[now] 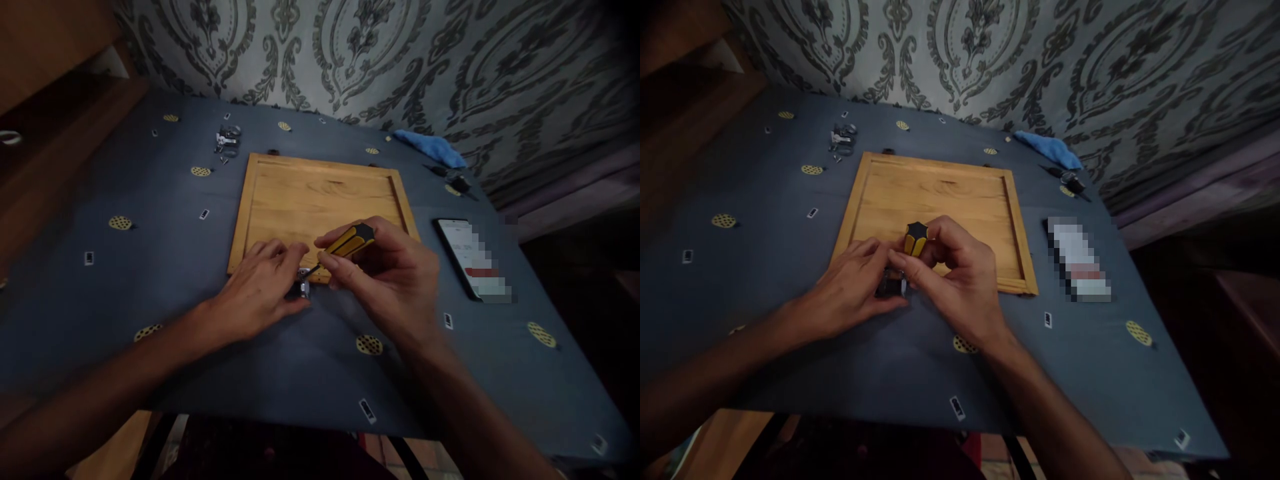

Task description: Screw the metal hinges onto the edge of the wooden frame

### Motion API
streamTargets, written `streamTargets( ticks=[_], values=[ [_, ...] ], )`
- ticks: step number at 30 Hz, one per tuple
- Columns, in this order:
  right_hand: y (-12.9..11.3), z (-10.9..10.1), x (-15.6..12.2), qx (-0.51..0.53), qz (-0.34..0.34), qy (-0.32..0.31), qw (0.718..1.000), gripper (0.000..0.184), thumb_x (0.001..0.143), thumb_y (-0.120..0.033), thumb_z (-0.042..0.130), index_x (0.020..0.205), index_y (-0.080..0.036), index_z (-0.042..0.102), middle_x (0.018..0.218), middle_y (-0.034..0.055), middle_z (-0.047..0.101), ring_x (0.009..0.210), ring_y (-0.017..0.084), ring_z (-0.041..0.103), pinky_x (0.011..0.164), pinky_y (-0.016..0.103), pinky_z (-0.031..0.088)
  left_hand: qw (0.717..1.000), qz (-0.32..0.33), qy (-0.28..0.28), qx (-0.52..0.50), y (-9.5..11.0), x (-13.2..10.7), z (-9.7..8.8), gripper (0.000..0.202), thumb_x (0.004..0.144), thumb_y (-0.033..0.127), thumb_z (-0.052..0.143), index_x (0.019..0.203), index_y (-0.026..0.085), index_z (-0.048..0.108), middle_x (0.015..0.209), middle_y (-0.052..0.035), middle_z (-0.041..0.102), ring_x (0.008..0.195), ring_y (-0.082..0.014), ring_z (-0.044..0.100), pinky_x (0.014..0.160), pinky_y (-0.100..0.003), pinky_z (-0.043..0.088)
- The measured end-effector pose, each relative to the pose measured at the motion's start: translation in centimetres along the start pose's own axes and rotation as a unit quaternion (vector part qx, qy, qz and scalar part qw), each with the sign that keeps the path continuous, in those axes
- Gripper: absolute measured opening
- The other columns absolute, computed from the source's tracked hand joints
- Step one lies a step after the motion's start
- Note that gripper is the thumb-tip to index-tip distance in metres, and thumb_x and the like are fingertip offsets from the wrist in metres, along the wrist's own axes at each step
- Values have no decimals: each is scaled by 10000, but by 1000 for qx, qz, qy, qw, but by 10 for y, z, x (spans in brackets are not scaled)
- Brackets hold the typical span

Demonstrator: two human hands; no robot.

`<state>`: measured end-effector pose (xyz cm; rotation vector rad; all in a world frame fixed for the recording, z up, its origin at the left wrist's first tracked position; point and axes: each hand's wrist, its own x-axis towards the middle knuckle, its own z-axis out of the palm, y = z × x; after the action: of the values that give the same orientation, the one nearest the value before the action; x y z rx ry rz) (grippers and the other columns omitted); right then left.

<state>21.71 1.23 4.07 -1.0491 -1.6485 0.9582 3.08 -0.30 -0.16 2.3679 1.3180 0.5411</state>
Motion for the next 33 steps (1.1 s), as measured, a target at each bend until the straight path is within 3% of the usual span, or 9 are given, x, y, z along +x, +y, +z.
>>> streamTargets(
  ticks=[5, 8, 12, 19, 27, 33],
  values=[
    [-4, -6, 3, 10, -8, -72, 997, 191, 902, -366, 830, 983, -228, 726, 880, -7, 732, 587, 106, 668, 574, 269, 563, 1000, 1, 1, 12, 0, 0, 0, 517, 863, 283, 823, 1249, 218, 486, 1082, -63, 701, 1155, -326, 641, 980, -461, 524],
    [-3, -8, 3, 0, -24, -91, 996, 153, 929, -358, 801, 957, -217, 747, 840, -7, 720, 585, 108, 672, 562, 264, 551, 1000, 12, 8, 14, -1, 0, 1, 558, 863, 289, 829, 1281, 209, 469, 1092, -61, 704, 1164, -321, 640, 988, -455, 521],
    [2, 0, -1, 20, -37, -59, 997, 201, 854, -316, 876, 877, -206, 709, 791, -38, 667, 528, 83, 641, 507, 236, 519, 1000, 24, 15, 14, -2, -1, 2, 493, 905, 320, 793, 1272, 209, 482, 1099, -63, 706, 1142, -316, 643, 961, -449, 524],
    [10, 6, -6, 53, -66, 114, 990, 152, 889, -323, 836, 845, -241, 716, 818, -32, 681, 457, 68, 587, 405, 225, 498, 1000, 4, -1, 7, -1, 0, -2, 583, 838, 286, 866, 1281, 189, 499, 1097, -76, 719, 1144, -317, 641, 977, -454, 524],
    [14, 4, -6, 39, -58, 92, 993, 205, 893, -380, 839, 823, -245, 702, 764, -43, 649, 485, 72, 590, 428, 223, 512, 1000, -2, 1, 4, 0, -1, -2, 556, 844, 259, 847, 1275, 211, 499, 1088, -54, 713, 1158, -309, 640, 978, -442, 524],
    [16, 5, -7, 65, -60, 65, 994, 141, 895, -124, 788, 845, -226, 705, 779, -57, 654, 509, 38, 626, 467, 156, 529, 1000, -17, -13, 6, 1, 1, -3, 567, 852, 269, 837, 1298, 219, 490, 1082, -53, 705, 1157, -311, 643, 986, -453, 523]
  ],
)
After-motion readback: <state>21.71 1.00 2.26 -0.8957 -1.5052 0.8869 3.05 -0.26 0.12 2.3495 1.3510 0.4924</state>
